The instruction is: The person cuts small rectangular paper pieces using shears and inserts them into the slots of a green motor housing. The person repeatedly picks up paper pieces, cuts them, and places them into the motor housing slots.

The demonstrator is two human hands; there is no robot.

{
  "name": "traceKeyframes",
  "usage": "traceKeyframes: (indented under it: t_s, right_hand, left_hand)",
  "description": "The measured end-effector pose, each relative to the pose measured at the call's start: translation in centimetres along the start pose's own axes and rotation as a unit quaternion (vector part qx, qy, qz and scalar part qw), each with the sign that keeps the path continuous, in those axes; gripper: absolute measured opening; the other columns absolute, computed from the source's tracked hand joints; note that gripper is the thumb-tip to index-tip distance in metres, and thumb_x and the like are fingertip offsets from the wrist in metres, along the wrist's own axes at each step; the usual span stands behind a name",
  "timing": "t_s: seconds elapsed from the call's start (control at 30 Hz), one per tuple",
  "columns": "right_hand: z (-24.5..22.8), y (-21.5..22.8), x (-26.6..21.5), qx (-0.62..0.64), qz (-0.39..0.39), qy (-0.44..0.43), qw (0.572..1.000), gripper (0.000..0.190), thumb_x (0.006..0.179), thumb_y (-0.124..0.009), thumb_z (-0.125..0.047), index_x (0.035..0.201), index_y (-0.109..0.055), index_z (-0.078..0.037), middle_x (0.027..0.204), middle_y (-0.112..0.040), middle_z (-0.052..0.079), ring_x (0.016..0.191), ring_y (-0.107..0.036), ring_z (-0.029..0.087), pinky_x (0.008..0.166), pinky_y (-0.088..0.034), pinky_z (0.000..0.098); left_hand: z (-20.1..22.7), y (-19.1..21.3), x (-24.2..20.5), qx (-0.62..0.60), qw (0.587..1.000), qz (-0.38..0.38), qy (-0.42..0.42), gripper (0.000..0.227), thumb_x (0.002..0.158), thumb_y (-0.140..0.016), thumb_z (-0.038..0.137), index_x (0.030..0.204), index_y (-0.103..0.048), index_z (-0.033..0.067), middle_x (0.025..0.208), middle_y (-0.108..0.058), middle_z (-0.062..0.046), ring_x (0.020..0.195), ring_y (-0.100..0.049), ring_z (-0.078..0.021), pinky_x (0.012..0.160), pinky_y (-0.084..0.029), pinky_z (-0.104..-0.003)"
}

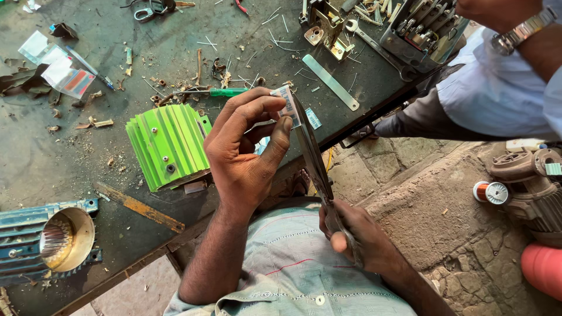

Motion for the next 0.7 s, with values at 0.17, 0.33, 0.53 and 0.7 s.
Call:
traceKeyframes:
  t_s: [0.17,0.33,0.53,0.7]
  right_hand:
    - [0.64,0.24,-0.31,-0.004,0.008,0.017,1.0,0.058,0.094,-0.064,-0.062,0.095,-0.059,-0.003,0.079,-0.059,0.004,0.072,-0.06,0.019,0.064,-0.049,0.0367]
    - [0.84,0.23,-0.29,-0.013,0.018,-0.004,1.0,0.066,0.09,-0.062,-0.07,0.094,-0.06,-0.005,0.075,-0.058,0.003,0.069,-0.059,0.017,0.061,-0.048,0.0363]
    - [0.9,-0.03,-0.22,0.029,0.027,-0.068,0.997,0.075,0.079,-0.061,-0.079,0.088,-0.059,-0.005,0.068,-0.053,0.0,0.059,-0.051,0.013,0.052,-0.042,0.0309]
    - [0.99,-0.03,-0.29,0.039,0.04,-0.084,0.995,0.084,0.067,-0.052,-0.088,0.085,-0.058,-0.006,0.064,-0.049,-0.003,0.051,-0.047,0.011,0.044,-0.036,0.0314]
  left_hand:
    - [0.0,-0.02,-0.03,-0.011,1.0,-0.001,0.009,0.025,0.1,-0.075,-0.005,0.124,-0.068,-0.0014,0.134,-0.062,-0.009,0.112,-0.068,-0.0112,0.099,-0.065,-0.028]
    - [0.05,-0.02,-0.07,-0.017,1.0,-0.004,0.01,0.025,0.1,-0.075,-0.005,0.124,-0.068,-0.002,0.134,-0.062,-0.009,0.11,-0.069,-0.0109,0.101,-0.066,-0.028]
    - [0.11,-0.32,-0.13,-0.035,0.999,-0.004,0.006,0.025,0.101,-0.075,-0.005,0.125,-0.068,-0.0019,0.134,-0.062,-0.009,0.109,-0.068,-0.0101,0.101,-0.065,-0.029]
    - [0.11,-0.3,-0.13,-0.027,1.0,-0.004,0.007,0.026,0.1,-0.075,-0.006,0.124,-0.068,-0.0019,0.134,-0.062,-0.009,0.113,-0.068,-0.0111,0.101,-0.065,-0.028]
Point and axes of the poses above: each hand's wrist, its own x-axis towards the middle knuckle, its own y-axis out of the back of the hand, z = x × y, the point moved 4 cm from there along x, towards the middle knuckle
